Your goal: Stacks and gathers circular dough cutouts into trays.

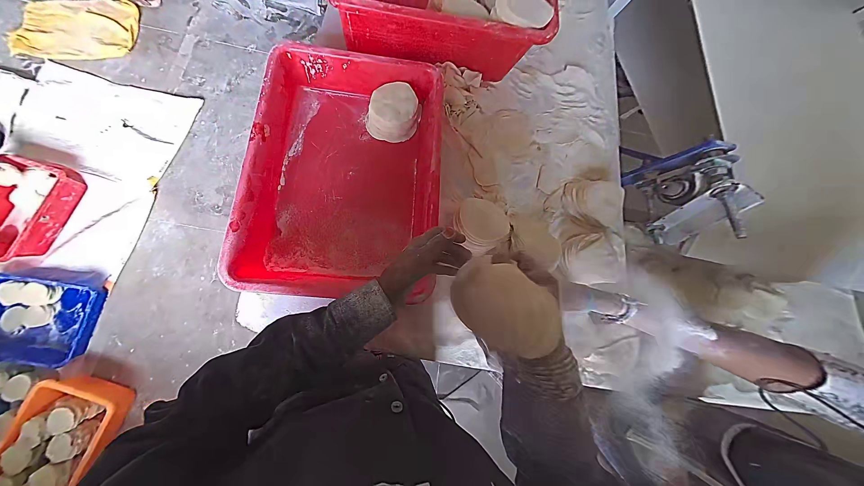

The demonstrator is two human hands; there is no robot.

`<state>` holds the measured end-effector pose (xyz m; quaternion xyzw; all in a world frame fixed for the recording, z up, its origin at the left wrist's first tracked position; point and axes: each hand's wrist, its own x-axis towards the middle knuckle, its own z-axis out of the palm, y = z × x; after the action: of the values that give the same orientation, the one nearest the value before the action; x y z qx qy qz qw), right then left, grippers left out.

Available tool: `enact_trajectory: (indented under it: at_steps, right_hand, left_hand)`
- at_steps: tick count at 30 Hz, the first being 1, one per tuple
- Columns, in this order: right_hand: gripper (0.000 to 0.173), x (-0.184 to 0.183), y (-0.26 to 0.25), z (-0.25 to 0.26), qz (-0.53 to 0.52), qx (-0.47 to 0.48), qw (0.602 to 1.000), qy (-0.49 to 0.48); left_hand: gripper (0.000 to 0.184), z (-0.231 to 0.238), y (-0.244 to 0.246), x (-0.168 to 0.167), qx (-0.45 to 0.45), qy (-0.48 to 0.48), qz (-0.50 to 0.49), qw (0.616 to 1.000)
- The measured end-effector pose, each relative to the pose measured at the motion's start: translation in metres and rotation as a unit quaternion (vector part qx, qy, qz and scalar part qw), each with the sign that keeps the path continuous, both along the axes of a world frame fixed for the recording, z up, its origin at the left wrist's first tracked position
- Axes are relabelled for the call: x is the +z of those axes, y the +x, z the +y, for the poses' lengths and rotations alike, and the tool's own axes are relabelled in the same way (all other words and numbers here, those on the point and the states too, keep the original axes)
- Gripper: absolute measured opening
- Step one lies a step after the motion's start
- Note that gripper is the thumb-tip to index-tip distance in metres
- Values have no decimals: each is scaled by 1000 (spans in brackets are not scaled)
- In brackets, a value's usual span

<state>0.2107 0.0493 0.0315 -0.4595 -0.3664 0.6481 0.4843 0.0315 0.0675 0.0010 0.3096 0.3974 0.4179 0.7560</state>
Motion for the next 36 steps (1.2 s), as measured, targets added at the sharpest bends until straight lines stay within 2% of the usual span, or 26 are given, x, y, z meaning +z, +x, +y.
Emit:
enact_trajectory:
  at_steps: [1,2,3,4,5,6,8,10,11,13,16,19,20,22,24,25,27,28,29,32,36]
  right_hand:
    - [18,8,2,1,-224,13,973,57]
    - [25,19,-1,4,-403,39,911,77]
    - [45,30,-8,8,-506,65,857,75]
    - [54,37,-14,12,-551,81,827,75]
    - [55,42,-18,18,-556,93,823,72]
    - [50,44,-20,24,-536,99,836,67]
    - [35,39,-20,37,-453,85,886,59]
    - [29,30,-20,46,-382,56,922,40]
    - [28,25,-22,48,-358,43,932,26]
    - [24,17,-25,50,-311,37,950,-3]
    - [17,16,-31,51,-257,25,966,-19]
    - [15,12,-34,60,-218,-6,975,46]
    - [18,9,-35,65,-221,8,972,78]
    - [50,-2,-45,75,-181,80,972,125]
    - [75,-13,-68,79,-69,148,980,115]
    - [83,-15,-83,77,7,157,985,75]
    - [89,-16,-106,75,161,133,977,-47]
    - [89,-19,-112,77,188,138,970,-73]
    - [84,-21,-117,81,181,145,970,-70]
    - [44,-21,-131,113,67,145,986,-51]
    - [31,-4,-151,186,-73,107,991,-44]
  left_hand:
    - [48,2,5,-5,4,-14,-10,1000]
    - [54,4,10,-9,7,-20,-20,1000]
    - [61,6,15,-10,9,-21,-35,999]
    - [69,7,19,-9,10,-27,-55,998]
    - [74,8,22,-6,18,-49,-87,995]
    - [78,8,24,-2,39,-87,-123,988]
    - [78,7,23,4,67,-150,-171,972]
    - [77,3,13,7,48,-142,-169,974]
    - [70,2,5,10,31,-120,-140,982]
    - [42,2,-11,13,-10,-75,-70,995]
    - [43,11,-35,24,-24,-41,21,999]
    - [37,30,-65,36,-88,65,142,984]
    - [37,37,-76,41,-130,110,195,966]
    - [36,51,-94,57,-214,189,269,920]
    - [35,61,-109,70,-243,224,278,902]
    - [35,65,-116,72,-231,217,261,912]
    - [30,72,-130,68,-168,168,222,946]
    - [29,75,-137,63,-123,139,203,961]
    - [26,79,-142,58,-76,113,193,972]
    - [27,99,-149,39,38,57,184,981]
    - [38,154,-150,30,106,53,207,971]
